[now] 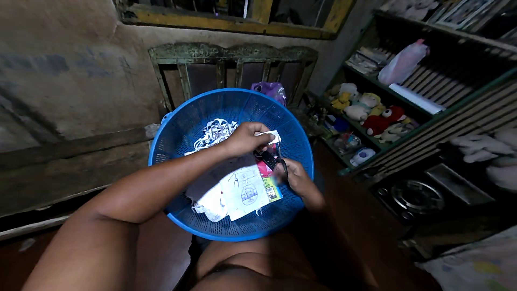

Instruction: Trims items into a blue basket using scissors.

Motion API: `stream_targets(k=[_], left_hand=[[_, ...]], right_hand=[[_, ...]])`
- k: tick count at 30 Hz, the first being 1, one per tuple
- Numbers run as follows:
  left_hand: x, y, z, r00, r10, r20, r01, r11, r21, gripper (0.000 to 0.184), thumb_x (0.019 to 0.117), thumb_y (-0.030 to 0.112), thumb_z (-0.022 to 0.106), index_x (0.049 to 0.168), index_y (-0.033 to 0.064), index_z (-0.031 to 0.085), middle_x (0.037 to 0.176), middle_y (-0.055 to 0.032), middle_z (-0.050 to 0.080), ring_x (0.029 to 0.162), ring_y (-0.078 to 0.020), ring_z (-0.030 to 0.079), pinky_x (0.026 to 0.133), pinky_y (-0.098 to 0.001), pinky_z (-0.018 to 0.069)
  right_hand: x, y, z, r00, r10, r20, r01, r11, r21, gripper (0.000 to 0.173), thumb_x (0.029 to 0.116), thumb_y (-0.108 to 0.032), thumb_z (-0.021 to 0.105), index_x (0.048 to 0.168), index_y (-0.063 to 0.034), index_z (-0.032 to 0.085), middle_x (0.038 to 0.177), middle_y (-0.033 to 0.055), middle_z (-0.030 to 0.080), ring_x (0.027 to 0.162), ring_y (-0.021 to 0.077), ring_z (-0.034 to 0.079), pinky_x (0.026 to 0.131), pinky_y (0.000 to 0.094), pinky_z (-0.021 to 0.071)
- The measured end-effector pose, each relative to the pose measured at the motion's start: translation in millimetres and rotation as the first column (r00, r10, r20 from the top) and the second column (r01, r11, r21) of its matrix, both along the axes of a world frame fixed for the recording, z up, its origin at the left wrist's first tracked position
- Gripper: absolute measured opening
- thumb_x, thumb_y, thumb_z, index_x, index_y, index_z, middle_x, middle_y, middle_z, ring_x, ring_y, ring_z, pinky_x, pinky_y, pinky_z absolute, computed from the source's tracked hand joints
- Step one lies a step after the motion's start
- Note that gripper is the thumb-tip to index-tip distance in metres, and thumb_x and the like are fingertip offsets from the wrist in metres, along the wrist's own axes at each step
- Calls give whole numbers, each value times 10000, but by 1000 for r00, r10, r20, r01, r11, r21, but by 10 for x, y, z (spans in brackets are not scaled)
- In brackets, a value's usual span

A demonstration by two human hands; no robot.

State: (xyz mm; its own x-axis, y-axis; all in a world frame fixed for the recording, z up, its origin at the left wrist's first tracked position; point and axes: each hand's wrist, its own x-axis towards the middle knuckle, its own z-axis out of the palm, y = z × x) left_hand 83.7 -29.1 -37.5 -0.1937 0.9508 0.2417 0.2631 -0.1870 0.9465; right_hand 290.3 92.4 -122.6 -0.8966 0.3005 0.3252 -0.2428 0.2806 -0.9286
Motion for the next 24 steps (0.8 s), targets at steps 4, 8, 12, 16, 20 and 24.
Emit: stream_targets(k=[4,8,12,16,20,24], left_hand=[[22,-1,-9,1000,-13,-11,13,1000,10,184,1020,179,654,1017,-1,695,853,-105,727,732,-166,699,712,-335,605],[29,-1,-7,1000,-27,10,27,1000,-6,188,1025,176,649,1037,-8,687,876,-106,738,745,-171,714,725,-335,618],[25,0,-13,999,-35,38,35,999,-3,187,1025,166,648,1036,-17,684,876,-114,734,745,-175,713,720,-334,618],[36,-5,-7,997,-53,62,54,998,-17,180,1024,159,647,1032,-19,679,872,-117,733,743,-173,713,717,-333,618],[66,-21,-7,995,-89,47,91,995,-49,182,1023,165,650,1043,-13,682,891,-114,733,759,-168,713,735,-326,616],[30,2,-28,996,-78,36,80,995,-56,187,1028,170,643,1045,-12,683,864,-107,734,738,-162,707,719,-320,609]], right_hand=[[1,-9,5,1000,-13,8,13,1000,6,322,1078,-293,508,939,-36,642,784,5,624,687,110,629,653,286,573],[2,-26,10,998,-58,37,58,998,2,300,1078,-263,517,956,-23,648,780,26,625,673,122,625,634,291,570],[4,-41,20,994,-86,64,86,996,2,277,1072,-237,539,968,-14,665,780,37,636,663,123,627,626,291,572],[10,-44,16,995,-89,40,89,996,-6,277,1071,-242,535,959,-18,655,776,29,634,670,124,628,631,291,570],[9,-36,20,998,-69,14,69,998,-3,294,1072,-267,524,997,-14,652,790,21,632,690,119,631,650,291,571],[5,-41,19,993,-111,51,110,994,8,288,1067,-255,557,965,-9,666,776,42,634,663,130,624,620,291,566]])
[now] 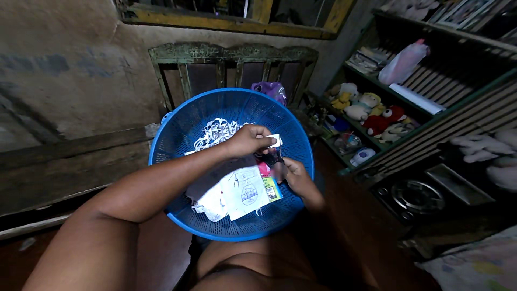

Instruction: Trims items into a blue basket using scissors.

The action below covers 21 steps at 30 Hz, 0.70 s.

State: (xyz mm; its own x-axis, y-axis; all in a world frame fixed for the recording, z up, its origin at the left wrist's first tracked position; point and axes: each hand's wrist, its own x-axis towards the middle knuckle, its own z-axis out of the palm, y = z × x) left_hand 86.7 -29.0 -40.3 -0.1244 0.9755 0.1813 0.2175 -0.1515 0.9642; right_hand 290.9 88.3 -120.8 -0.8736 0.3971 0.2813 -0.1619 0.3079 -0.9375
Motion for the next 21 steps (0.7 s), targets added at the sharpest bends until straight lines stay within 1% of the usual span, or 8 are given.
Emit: stream_targets(k=[5,10,14,16,21], left_hand=[[-72,8,-5,999,29,-30,-29,1000,-3,196,1033,187,637,1049,-4,679,886,-104,739,753,-160,712,725,-321,612],[-133,-6,77,999,37,-11,-37,999,-18,186,1024,176,651,1032,-7,684,880,-109,733,749,-173,713,721,-327,620],[-141,-35,142,999,37,-8,-37,998,-42,183,1026,170,647,1027,-10,680,890,-114,736,759,-176,719,737,-332,622],[-143,-33,138,999,32,-5,-32,999,-36,177,1023,164,651,1027,-11,681,890,-112,735,759,-177,719,739,-335,624],[-152,-16,82,999,-20,-42,20,1000,-16,163,1015,148,657,1015,-12,694,859,-104,732,731,-166,708,713,-326,618]], right_hand=[[-6,15,-10,1000,-14,16,13,999,50,285,1069,-231,554,933,-7,665,781,58,644,641,136,622,591,291,560],[0,6,-6,999,-15,33,14,1000,27,259,1062,-202,554,940,-5,668,789,60,658,639,134,623,595,295,562],[2,11,0,998,35,46,-36,999,21,282,1060,-267,561,985,-15,664,815,50,656,678,128,631,630,300,567],[2,12,1,998,48,46,-49,998,35,306,1061,-295,561,976,-18,658,802,46,642,679,134,629,634,307,568],[3,15,0,997,59,50,-60,998,36,325,1064,-314,557,975,-17,656,795,52,634,677,142,626,635,314,568]])
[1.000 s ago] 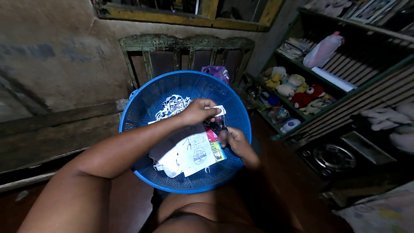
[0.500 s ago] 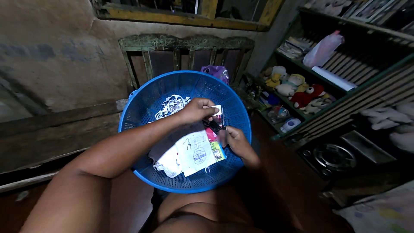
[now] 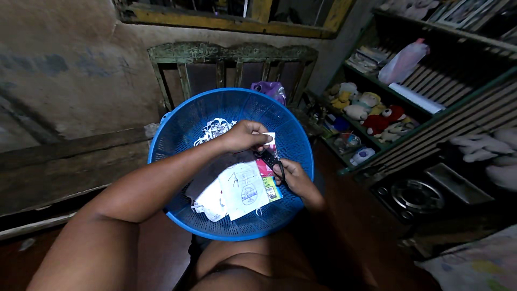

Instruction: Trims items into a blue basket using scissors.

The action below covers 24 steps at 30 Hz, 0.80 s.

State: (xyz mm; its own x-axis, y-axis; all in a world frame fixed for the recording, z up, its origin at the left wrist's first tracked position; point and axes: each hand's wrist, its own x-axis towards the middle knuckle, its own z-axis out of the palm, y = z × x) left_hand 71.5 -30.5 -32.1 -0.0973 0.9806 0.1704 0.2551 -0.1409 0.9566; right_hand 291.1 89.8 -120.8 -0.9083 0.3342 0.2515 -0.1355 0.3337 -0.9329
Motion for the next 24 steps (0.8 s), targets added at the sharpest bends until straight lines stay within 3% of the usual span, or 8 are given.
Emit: stream_targets(k=[8,12,18,24], left_hand=[[1,-19,51,1000,26,8,-25,999,-45,192,1035,170,619,1029,-7,692,878,-104,725,743,-165,709,722,-332,621],[-16,-33,72,1000,26,-7,-26,998,-49,170,1035,146,617,1016,-7,690,891,-108,735,761,-178,724,733,-339,629],[30,-46,62,999,-26,-28,24,998,-58,167,1028,128,623,1037,-23,695,876,-108,735,751,-167,715,725,-327,619],[11,-36,66,1000,5,-23,-7,998,-70,175,1026,142,635,1022,-22,697,860,-110,727,742,-177,716,719,-334,623]], right_hand=[[8,-4,-4,999,-47,-3,47,999,5,254,1057,-215,563,937,-16,666,801,50,657,651,123,622,596,283,555],[3,-12,6,999,-46,2,46,999,-3,279,1055,-253,578,920,-21,655,781,46,648,646,126,624,597,289,559],[2,-4,6,1000,-11,9,11,1000,3,320,1066,-309,548,995,-19,664,803,45,639,682,134,631,635,308,571],[-6,22,-12,1000,-29,-9,29,999,26,268,1055,-220,568,894,-21,647,783,50,651,626,124,613,577,284,548]])
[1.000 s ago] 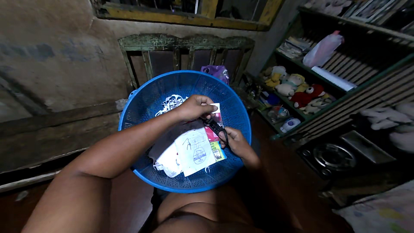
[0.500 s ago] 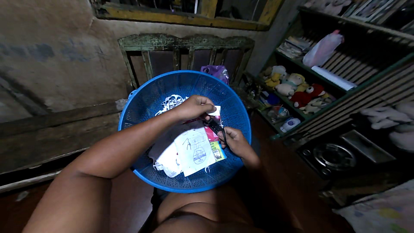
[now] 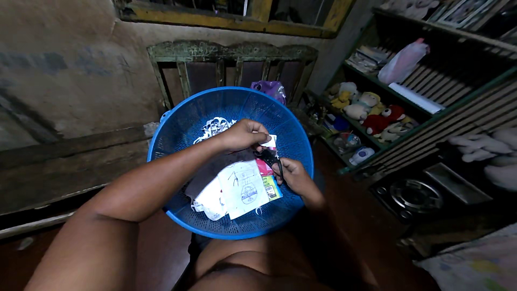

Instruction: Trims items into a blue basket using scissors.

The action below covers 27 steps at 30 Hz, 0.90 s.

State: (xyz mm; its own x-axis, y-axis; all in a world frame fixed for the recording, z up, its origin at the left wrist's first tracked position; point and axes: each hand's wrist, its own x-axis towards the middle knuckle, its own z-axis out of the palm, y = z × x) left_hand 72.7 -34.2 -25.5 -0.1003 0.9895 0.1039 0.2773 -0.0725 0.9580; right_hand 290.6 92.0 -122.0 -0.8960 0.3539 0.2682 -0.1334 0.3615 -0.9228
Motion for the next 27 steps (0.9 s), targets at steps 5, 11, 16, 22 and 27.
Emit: stream_targets(k=[5,11,16,22,27], left_hand=[[-1,2,0,1000,17,-6,-17,1000,20,173,1029,146,633,1027,-17,691,846,-99,726,723,-162,709,713,-329,620],[-14,11,25,995,104,4,-104,992,77,193,1040,180,620,1053,-1,687,889,-96,728,743,-158,710,709,-318,618],[18,17,7,992,121,23,-123,987,102,183,1030,165,635,1068,-7,687,883,-98,736,737,-155,710,699,-307,612],[24,35,-21,981,186,49,-191,969,159,196,1026,189,645,1078,3,678,883,-94,725,731,-160,705,695,-326,617],[69,30,-35,990,129,56,-135,983,123,183,1028,169,640,1065,-5,684,894,-97,737,752,-166,721,720,-327,628]], right_hand=[[3,-21,27,1000,-23,-5,23,999,-28,265,1055,-223,572,910,-18,654,766,42,645,620,116,610,577,280,550],[8,-6,12,1000,27,-1,-27,998,-49,314,1070,-301,531,955,-35,651,772,22,612,672,126,618,635,300,566],[4,-7,5,998,64,-27,-65,997,-46,312,1071,-292,524,936,-35,639,761,18,599,667,122,609,632,297,557],[10,-11,2,997,74,-36,-75,997,-25,324,1068,-314,532,948,-31,633,765,19,608,669,120,613,637,302,560],[-2,-7,-6,997,69,-40,-70,997,-31,316,1069,-307,530,940,-35,629,766,17,601,671,115,605,632,292,551]])
